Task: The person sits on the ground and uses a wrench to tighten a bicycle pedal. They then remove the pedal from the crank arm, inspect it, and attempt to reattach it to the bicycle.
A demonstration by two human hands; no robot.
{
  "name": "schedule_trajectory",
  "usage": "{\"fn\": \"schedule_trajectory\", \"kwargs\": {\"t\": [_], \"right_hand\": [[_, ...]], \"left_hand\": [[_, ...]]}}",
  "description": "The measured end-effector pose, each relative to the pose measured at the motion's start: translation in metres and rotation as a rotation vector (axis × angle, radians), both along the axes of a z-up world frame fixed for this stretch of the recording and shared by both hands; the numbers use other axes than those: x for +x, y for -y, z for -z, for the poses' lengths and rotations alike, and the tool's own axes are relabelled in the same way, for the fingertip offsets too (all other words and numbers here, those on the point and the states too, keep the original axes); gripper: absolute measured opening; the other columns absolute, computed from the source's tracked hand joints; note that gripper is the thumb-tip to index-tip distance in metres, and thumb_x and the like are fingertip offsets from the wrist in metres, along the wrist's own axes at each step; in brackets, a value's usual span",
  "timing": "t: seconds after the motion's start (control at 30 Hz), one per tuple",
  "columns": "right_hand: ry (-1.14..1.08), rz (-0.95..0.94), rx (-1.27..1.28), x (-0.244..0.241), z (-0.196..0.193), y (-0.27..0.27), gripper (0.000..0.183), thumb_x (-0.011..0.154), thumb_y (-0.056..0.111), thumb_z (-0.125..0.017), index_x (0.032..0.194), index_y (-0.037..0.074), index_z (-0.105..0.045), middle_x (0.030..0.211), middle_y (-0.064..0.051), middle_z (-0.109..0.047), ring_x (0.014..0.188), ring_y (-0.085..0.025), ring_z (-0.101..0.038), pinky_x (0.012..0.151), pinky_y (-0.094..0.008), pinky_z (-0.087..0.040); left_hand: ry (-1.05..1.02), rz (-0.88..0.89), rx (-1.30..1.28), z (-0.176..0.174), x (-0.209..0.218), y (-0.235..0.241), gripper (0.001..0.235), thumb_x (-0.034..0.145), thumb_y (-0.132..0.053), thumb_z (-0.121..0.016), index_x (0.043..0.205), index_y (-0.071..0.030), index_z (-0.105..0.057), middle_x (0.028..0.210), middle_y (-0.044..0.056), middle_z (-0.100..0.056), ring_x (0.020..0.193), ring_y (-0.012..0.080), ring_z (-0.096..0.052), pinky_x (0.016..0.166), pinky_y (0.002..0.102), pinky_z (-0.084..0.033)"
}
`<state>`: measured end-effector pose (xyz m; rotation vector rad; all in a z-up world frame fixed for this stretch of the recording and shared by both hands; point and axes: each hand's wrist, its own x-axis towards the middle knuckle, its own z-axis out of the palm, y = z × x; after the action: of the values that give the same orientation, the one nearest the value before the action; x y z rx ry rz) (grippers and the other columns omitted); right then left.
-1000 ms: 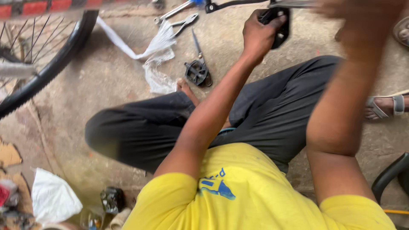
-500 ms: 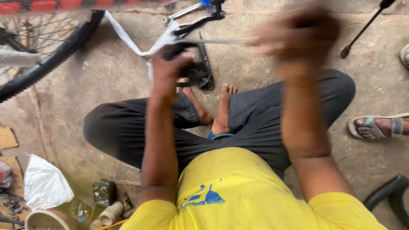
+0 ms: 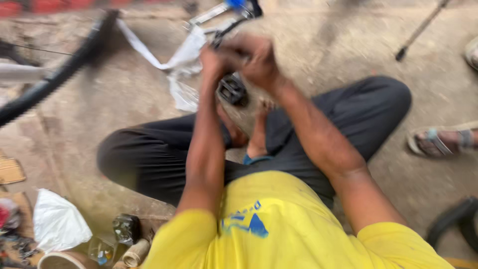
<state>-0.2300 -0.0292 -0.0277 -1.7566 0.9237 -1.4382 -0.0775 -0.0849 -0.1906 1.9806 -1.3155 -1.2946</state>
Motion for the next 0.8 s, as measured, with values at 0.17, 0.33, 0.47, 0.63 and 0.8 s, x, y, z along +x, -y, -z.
{"fn": "schedule_trajectory", "kwargs": {"t": [0.17,0.33,0.47,0.63,0.8], "right_hand": [[0.192,-0.223,-0.196,-0.031,-0.119,-0.029,0.017,0.103,0.01,-0.08,0.116,0.003,-0.073,0.105,-0.012,-0.074,0.093,-0.021,-0.074,0.081,-0.031,-0.062],[0.181,-0.139,-0.038,-0.145,-0.188,-0.059,0.019,0.102,0.009,-0.076,0.12,0.004,-0.072,0.111,-0.011,-0.073,0.099,-0.022,-0.072,0.086,-0.033,-0.062],[-0.197,0.122,0.282,-0.144,-0.087,-0.033,0.023,0.102,0.009,-0.073,0.124,0.006,-0.071,0.115,-0.01,-0.071,0.104,-0.022,-0.071,0.091,-0.034,-0.062],[0.019,0.009,0.141,-0.024,0.008,0.002,0.025,0.105,0.026,-0.08,0.107,0.001,-0.075,0.1,-0.013,-0.075,0.09,-0.02,-0.074,0.081,-0.036,-0.064],[0.175,-0.16,-0.132,-0.033,-0.075,-0.006,0.016,0.104,0.02,-0.08,0.109,0.005,-0.074,0.096,-0.008,-0.076,0.082,-0.016,-0.075,0.07,-0.029,-0.065]], "left_hand": [[-0.523,-0.096,0.0,-0.201,0.055,-0.065,0.034,0.085,-0.015,-0.078,0.111,0.004,-0.07,0.096,0.016,-0.075,0.082,0.0276,-0.075,0.076,0.043,-0.066],[-0.564,0.019,-0.09,-0.164,-0.129,-0.09,0.056,0.08,-0.029,-0.082,0.122,0.002,-0.064,0.098,0.016,-0.078,0.087,0.0284,-0.077,0.077,0.038,-0.065],[-0.192,0.087,-0.308,-0.012,-0.21,-0.047,0.053,0.08,-0.028,-0.083,0.119,0.003,-0.063,0.1,0.019,-0.075,0.088,0.0306,-0.075,0.078,0.041,-0.063],[0.245,0.119,-0.136,0.036,-0.03,-0.006,0.051,0.081,-0.025,-0.084,0.115,0.005,-0.062,0.102,0.023,-0.071,0.09,0.0333,-0.071,0.078,0.044,-0.061],[-0.639,-0.122,0.025,-0.147,0.077,-0.059,0.041,0.087,-0.013,-0.076,0.12,0.009,-0.064,0.101,0.02,-0.074,0.086,0.0309,-0.077,0.075,0.041,-0.069]]}}
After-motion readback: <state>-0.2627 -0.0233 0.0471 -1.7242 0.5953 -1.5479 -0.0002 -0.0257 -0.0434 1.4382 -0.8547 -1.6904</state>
